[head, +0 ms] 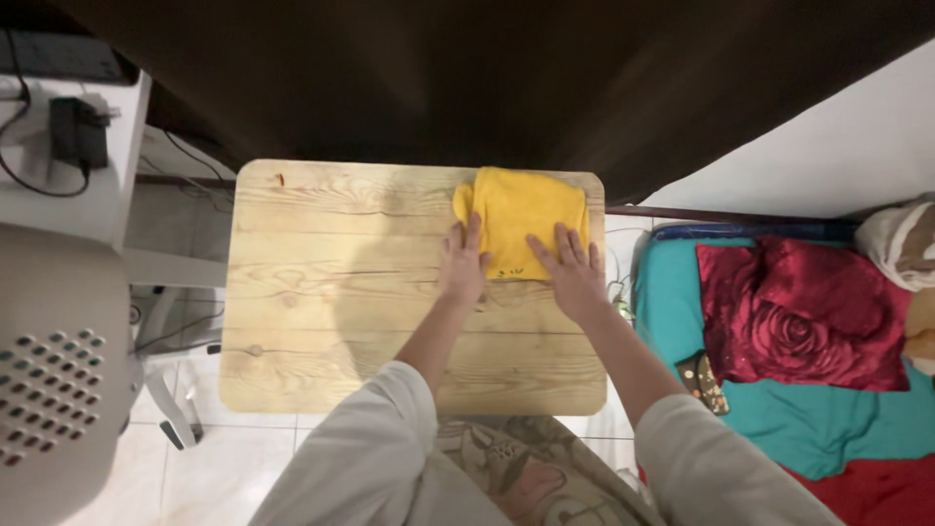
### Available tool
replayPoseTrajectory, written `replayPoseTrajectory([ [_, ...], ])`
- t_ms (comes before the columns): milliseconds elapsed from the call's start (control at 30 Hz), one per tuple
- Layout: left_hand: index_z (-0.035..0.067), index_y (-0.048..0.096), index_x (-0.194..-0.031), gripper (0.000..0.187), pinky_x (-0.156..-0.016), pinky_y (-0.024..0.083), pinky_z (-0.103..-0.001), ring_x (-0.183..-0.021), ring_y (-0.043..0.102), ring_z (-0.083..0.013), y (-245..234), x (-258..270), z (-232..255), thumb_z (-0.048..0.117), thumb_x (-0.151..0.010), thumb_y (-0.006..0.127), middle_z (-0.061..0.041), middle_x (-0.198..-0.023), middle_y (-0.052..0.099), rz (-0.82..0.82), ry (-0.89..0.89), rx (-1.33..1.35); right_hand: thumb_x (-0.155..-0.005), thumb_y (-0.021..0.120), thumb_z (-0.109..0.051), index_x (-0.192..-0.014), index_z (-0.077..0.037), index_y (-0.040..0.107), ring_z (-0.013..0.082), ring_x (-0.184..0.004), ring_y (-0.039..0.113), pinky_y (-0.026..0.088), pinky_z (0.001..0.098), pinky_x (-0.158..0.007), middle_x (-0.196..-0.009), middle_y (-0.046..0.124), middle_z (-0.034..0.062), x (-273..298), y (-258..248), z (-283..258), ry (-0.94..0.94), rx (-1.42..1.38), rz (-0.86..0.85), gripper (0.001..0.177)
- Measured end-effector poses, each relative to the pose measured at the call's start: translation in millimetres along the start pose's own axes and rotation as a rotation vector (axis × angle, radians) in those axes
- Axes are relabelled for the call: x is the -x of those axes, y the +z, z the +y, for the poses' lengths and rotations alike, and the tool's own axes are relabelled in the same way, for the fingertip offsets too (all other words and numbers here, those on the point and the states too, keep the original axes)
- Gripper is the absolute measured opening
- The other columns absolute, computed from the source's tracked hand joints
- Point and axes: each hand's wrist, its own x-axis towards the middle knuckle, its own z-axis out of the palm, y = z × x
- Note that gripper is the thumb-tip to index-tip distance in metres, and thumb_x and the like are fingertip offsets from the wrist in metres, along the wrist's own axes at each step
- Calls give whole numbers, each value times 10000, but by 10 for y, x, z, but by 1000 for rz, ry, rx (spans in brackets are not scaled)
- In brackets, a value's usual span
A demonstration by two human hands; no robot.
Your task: The person folds multiple towels on a small wooden table. They take a yellow towel from a laundry basket, unfold and refold it, then repeat with a white towel and a pink towel, stacking each folded towel on the table. The person then picks up a brown towel from the basket.
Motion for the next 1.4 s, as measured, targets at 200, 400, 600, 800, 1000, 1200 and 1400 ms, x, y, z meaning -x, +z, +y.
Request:
replayPoseTrajectory([
  [200,206,274,-1573,833,-1004,471,-509,-1344,432,-390,-452,346,175,119,-867,708,-176,-1573,303,104,-94,14,-860,732,-253,-1536,-284,339,439,-1499,210,232,605,-1169,-1638,192,226,-19,-287,-274,-109,-232,49,782],
  [400,143,549,-1379,592,-978,496,-484,-1193,550,-370,-1172,1021,181,-2,-815,661,-144,-1336,558,496,-37,92,-920,685,-194,-1313,-181,623,390,-1352,516,456,457,-1073,-1478,544,168,14,-821,-1125,-398,-535,253,398],
  [600,138,711,-1106,336,-852,489,-464,-1033,605,-324,-2240,1771,-76,0,-808,641,-73,-1078,664,697,-153,-74,-931,672,-148,-1248,-136,656,339,-1242,611,505,415,-978,-1369,638,121,254,-1502,-2235,-638,-696,225,318],
  [800,121,709,-1086,357,-839,486,-457,-969,607,-323,-3285,2794,-411,-44,-783,618,-82,-986,654,919,-272,-130,-931,670,-62,-1232,-78,656,325,-1249,644,513,389,-1036,-1312,656,129,477,-2053,-3467,-1039,-834,283,302],
  [1000,67,685,-1083,433,-902,472,-467,-1056,586,-368,-3921,3518,-801,-107,-704,571,-130,-1102,654,1140,-327,-228,-927,683,-64,-1228,-49,654,340,-1218,619,487,405,-1018,-1312,643,150,614,-2291,-4510,-1236,-794,283,303],
  [1200,52,660,-1209,536,-1056,416,-523,-1285,489,-433,-4361,3880,-1391,-110,-707,564,-224,-1350,549,1198,-417,-499,-934,738,-216,-1294,-34,631,371,-1186,595,468,466,-979,-1298,644,147,505,-2259,-5397,-1278,-635,466,418],
  [1400,59,634,-1156,394,-1006,400,-533,-1312,463,-443,-4573,3835,-1821,-53,-779,613,-237,-1393,530,1174,-404,-574,-782,830,-440,-1296,-36,601,354,-1114,573,428,516,-947,-1152,642,157,373,-2148,-5939,-983,-293,436,693],
])
